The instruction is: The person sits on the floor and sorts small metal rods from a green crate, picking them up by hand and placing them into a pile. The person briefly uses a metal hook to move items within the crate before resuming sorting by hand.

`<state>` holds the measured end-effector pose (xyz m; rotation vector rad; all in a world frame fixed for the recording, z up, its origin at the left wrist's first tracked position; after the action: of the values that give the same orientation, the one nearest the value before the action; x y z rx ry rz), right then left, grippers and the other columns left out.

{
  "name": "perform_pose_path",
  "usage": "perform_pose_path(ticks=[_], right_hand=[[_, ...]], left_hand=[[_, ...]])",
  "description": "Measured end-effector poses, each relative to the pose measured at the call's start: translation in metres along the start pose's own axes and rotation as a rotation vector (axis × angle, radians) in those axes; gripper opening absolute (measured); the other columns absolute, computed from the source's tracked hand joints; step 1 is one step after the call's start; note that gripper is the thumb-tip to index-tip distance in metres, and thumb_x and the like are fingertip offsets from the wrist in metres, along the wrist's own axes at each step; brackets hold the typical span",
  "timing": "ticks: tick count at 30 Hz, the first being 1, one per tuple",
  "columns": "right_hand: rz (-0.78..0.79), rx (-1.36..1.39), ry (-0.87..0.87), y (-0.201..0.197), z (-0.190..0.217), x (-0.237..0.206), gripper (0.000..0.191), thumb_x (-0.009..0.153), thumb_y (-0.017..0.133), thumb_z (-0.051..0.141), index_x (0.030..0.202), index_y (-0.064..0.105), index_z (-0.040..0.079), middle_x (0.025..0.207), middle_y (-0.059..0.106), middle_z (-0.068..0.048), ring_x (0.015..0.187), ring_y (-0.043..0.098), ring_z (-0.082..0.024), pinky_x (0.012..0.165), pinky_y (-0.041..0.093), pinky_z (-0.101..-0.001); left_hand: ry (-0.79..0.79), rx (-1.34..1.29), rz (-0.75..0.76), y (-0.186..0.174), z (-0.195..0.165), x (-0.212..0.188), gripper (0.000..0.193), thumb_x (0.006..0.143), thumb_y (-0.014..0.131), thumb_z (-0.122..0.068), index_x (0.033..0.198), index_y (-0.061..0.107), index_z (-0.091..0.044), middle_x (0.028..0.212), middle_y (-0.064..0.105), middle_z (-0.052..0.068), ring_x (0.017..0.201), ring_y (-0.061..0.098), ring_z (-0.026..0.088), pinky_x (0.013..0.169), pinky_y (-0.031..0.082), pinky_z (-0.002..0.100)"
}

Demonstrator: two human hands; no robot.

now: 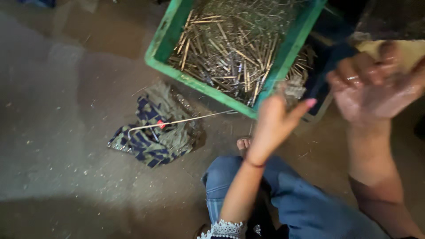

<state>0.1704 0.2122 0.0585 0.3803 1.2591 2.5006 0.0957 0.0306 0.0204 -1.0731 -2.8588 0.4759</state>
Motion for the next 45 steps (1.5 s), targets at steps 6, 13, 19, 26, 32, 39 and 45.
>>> perform_pose_path(ticks=[6, 13, 19, 26, 32, 39, 45], right_hand=[[-0.164, -0.325, -0.211, -0.043, 0.048, -0.042, 0.065, 0.105, 0.029, 0.069, 0.098, 0.055, 0.010, 0.069, 0.045, -0.002, 0.061, 0.037, -0.016, 0.057, 0.035, -0.0296], [-0.146, -0.857, -0.316, -0.023, 0.034, -0.025, 0.055, 0.116, 0.054, 0.057, 0.097, 0.057, 0.005, 0.073, 0.049, -0.003, 0.061, 0.041, -0.016, 0.061, 0.036, -0.0308], [0.085, -1.570, -0.071, 0.012, -0.058, 0.046, 0.021, 0.102, 0.076, 0.021, 0.115, 0.073, 0.004, 0.104, 0.074, -0.011, 0.090, 0.069, -0.020, 0.082, 0.056, -0.0320], [0.511, -2.307, 0.515, 0.025, -0.180, 0.081, 0.035, 0.088, 0.077, 0.046, 0.100, 0.078, 0.013, 0.083, 0.074, -0.014, 0.083, 0.072, -0.033, 0.069, 0.058, -0.0462], [0.487, -1.822, 0.196, 0.065, -0.158, 0.106, 0.031, 0.089, 0.078, 0.040, 0.100, 0.078, 0.011, 0.092, 0.077, -0.009, 0.078, 0.075, -0.025, 0.070, 0.058, -0.0405], [0.429, -2.133, 0.191, 0.038, -0.169, 0.127, 0.023, 0.093, 0.077, 0.035, 0.098, 0.080, 0.013, 0.091, 0.073, -0.011, 0.083, 0.069, -0.031, 0.071, 0.055, -0.0467], [0.710, -2.374, 0.257, 0.013, -0.214, 0.106, 0.026, 0.084, 0.077, 0.034, 0.086, 0.079, 0.008, 0.100, 0.071, -0.014, 0.100, 0.068, -0.034, 0.071, 0.059, -0.0471]], left_hand=[[0.342, 0.299, 0.024, 0.107, -0.022, 0.029, 0.067, 0.091, 0.076, -0.028, 0.150, 0.047, -0.017, 0.118, 0.068, 0.007, 0.099, 0.070, 0.027, 0.076, 0.060, 0.040], [0.461, 0.213, -0.280, 0.052, -0.026, 0.041, 0.055, 0.081, 0.077, -0.028, 0.131, 0.059, -0.012, 0.122, 0.068, 0.011, 0.109, 0.070, 0.035, 0.098, 0.055, 0.049], [0.192, -0.165, -0.537, -0.103, 0.041, 0.021, 0.020, 0.096, 0.075, -0.009, 0.115, 0.072, -0.008, 0.117, 0.075, 0.008, 0.106, 0.072, 0.016, 0.094, 0.059, 0.032], [0.049, -1.020, -0.970, -0.182, 0.115, 0.003, 0.021, 0.105, 0.069, -0.015, 0.118, 0.061, -0.001, 0.100, 0.068, 0.008, 0.090, 0.064, 0.015, 0.085, 0.055, 0.029], [-0.159, -0.933, -0.551, -0.125, 0.104, 0.026, 0.034, 0.101, 0.053, -0.033, 0.115, 0.065, -0.005, 0.103, 0.072, 0.006, 0.095, 0.070, 0.012, 0.087, 0.057, 0.026], [-0.356, -0.991, -0.387, -0.091, 0.125, 0.037, 0.045, 0.108, 0.049, -0.047, 0.082, 0.055, -0.010, 0.057, 0.039, -0.007, 0.045, 0.033, 0.003, 0.040, 0.025, 0.022], [-0.304, -1.224, -0.533, -0.114, 0.140, 0.026, 0.042, 0.107, 0.051, -0.047, 0.083, 0.050, -0.012, 0.058, 0.033, -0.008, 0.045, 0.029, 0.002, 0.042, 0.024, 0.022]])
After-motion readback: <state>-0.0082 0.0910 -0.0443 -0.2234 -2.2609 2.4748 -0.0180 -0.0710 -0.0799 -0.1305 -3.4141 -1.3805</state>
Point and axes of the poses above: each hand's wrist, its own x-axis towards the middle knuckle, its own y-axis out of the palm, z = x × y, the point moved 5 cm from there along x, towards the middle knuckle
